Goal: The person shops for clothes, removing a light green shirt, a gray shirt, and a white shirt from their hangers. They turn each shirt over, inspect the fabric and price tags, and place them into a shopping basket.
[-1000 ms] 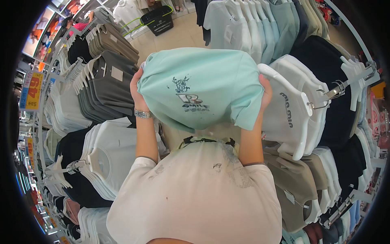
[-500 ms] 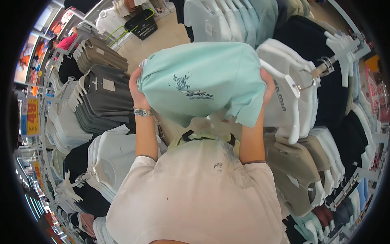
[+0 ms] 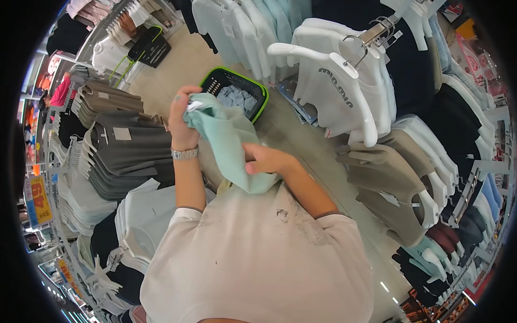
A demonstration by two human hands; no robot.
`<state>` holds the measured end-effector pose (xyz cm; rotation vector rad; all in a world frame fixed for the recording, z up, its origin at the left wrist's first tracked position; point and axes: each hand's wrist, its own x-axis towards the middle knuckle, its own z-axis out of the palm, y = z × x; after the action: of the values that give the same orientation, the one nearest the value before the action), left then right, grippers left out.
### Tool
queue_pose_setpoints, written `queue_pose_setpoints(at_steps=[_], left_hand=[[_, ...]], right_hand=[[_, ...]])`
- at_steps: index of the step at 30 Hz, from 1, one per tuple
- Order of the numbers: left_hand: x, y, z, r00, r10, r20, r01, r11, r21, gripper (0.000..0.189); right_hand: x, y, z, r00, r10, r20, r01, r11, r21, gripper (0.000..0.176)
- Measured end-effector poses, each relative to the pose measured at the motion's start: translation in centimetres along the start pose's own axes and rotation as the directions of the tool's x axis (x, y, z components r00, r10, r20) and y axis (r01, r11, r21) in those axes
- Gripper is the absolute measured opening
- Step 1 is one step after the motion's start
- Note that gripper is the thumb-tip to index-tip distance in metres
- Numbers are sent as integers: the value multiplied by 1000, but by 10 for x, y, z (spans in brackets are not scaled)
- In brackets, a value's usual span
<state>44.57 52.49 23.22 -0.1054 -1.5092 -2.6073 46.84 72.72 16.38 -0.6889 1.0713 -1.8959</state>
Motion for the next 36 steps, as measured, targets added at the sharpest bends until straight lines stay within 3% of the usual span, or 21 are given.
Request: queue_pose_setpoints(at_steps=[2, 4, 6, 7, 8, 11, 12, 15, 19, 20, 21, 23, 24, 27, 30, 33, 34, 36], left_hand=[[-6, -2, -1, 1000, -7, 22, 4, 993, 120, 31], [-12, -4, -6, 1000, -1, 8, 0, 984, 179, 28], [-22, -8, -29, 998, -56, -21, 60, 937, 345, 25], [-27, -8, -32, 996, -83, -31, 88, 903, 421, 24], [-31, -13, -26, 997, 74, 17, -66, 731, 679, 21], [-42, -27, -14, 982, 106, 157, -184, 337, 923, 19], [-43, -37, -16, 961, 197, 195, -254, 347, 903, 18], [-50, -44, -24, 961, 272, 43, -112, 241, 964, 20], [-53, -50, -29, 943, 330, -48, -109, 441, 891, 24], [-54, -50, -32, 972, 227, -61, -74, 541, 838, 22], [-56, -51, -31, 993, 114, 22, -83, 565, 821, 21], [-59, -50, -26, 974, -108, 198, -91, 612, 785, 21], [-63, -40, -15, 941, -262, 212, -48, 518, 854, 25], [-63, -46, -11, 898, -280, 341, -163, 508, 846, 29], [-58, -47, -7, 885, -366, 288, -144, 374, 916, 27], [-42, -64, -22, 938, -178, 297, -255, 227, 940, 22], [-38, -69, -22, 959, -96, 268, -241, 227, 943, 21], [-34, -72, -19, 979, -17, 205, -180, 412, 893, 20]], right_hand=[[-6, -1, 4, 981, 83, -173, -103, 989, -110, 40], [-12, -5, 1, 837, -50, -544, 10, 997, -78, 33], [-18, -25, -4, 685, -167, -709, 298, 952, 65, 36], [-23, -30, -8, 672, -244, -699, 363, 931, 24, 38], [-28, -34, -11, 649, -324, -688, 430, 903, -20, 40], [-38, -46, -2, 621, -291, -728, 351, 933, -73, 43], [-42, -55, 5, 638, -261, -724, 376, 927, -4, 45], [-59, -58, 7, 623, -261, -738, 393, 920, 6, 44], [-78, -46, -1, 648, -224, -728, 169, 974, -149, 41], [-83, -44, -3, 661, -197, -724, 84, 978, -190, 40], [-87, -43, -4, 672, -169, -721, -2, 973, -230, 39], [-97, -44, -6, 651, -164, -742, -24, 971, -236, 36], [-102, -44, -6, 639, -160, -752, -37, 971, -238, 35], [-114, -45, -11, 575, -215, -789, 83, 975, -206, 33], [-120, -50, -8, 528, -229, -818, 164, 972, -166, 31], [-127, -68, 10, 583, -100, -806, 388, 906, 169, 34], [-130, -74, 16, 621, -122, -774, 434, 876, 211, 34], [-134, -85, 25, 682, -181, -708, 518, 803, 294, 34]])
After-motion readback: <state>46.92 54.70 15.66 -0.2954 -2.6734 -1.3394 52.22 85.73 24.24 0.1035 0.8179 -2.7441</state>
